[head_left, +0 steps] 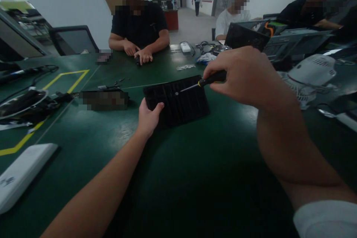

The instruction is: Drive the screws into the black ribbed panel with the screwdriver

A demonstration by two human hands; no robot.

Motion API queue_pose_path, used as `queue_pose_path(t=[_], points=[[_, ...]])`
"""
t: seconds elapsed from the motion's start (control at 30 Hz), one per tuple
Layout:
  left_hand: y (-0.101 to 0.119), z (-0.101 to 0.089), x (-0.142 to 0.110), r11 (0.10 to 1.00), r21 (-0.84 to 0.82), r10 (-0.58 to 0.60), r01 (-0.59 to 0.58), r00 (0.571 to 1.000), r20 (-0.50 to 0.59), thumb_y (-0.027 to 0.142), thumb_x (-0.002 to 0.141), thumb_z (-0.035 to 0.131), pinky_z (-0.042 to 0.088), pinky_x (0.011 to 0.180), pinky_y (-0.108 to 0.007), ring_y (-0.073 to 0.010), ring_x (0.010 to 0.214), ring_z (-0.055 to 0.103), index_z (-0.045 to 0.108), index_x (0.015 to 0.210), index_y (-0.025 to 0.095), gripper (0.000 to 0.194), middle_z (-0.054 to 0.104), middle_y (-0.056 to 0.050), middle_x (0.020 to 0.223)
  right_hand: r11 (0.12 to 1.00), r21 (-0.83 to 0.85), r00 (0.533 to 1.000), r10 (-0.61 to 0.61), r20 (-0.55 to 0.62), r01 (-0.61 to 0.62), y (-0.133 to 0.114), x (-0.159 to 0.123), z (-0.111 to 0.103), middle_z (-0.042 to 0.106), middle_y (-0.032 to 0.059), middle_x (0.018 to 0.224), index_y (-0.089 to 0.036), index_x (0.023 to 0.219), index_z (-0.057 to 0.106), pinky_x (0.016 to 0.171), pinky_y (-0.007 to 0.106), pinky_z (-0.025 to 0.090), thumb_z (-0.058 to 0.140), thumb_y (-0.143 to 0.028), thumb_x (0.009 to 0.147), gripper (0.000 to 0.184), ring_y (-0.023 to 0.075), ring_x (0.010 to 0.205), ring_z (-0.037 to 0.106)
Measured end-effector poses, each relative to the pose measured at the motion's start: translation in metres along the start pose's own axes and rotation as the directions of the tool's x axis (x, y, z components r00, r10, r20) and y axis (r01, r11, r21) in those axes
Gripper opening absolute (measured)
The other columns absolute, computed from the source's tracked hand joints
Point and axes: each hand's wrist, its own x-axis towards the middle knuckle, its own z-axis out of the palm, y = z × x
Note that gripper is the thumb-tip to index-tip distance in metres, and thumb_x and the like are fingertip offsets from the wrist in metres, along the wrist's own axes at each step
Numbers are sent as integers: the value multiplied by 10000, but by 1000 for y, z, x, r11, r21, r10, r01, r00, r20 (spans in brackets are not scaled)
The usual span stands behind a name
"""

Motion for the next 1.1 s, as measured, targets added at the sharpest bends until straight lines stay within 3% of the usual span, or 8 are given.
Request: queue_pose_path(t=[0.13,0.47,1.1], points=[[3,-1,-2,1000,-8,-23,23,1000,-4,300,772,840,624,1041,-526,-300,1079,766,698,1138,226,400,790,-86,1135,1000,-23,996,3,-88,-5,-1,2,6,804,59,1136,-291,1048,835,892,463,529,715,-198,878,228,334,1092,725],[4,-4,-3,998,0,-60,60,998,-9,325,777,840,628,1012,-510,-295,1043,768,704,1135,219,398,794,-91,1126,998,-38,994,-44,-97,41,-7,7,14,793,63,1018,-264,1027,860,725,366,414,723,-178,886,215,268,930,703],[1,-4,0,999,14,-44,44,999,-5,337,790,837,610,1072,-528,-301,1119,765,696,1197,226,445,781,-109,1210,996,-9,987,-89,-137,89,-2,8,15,798,63,1072,-258,1037,852,751,373,396,678,-174,886,245,268,979,690]])
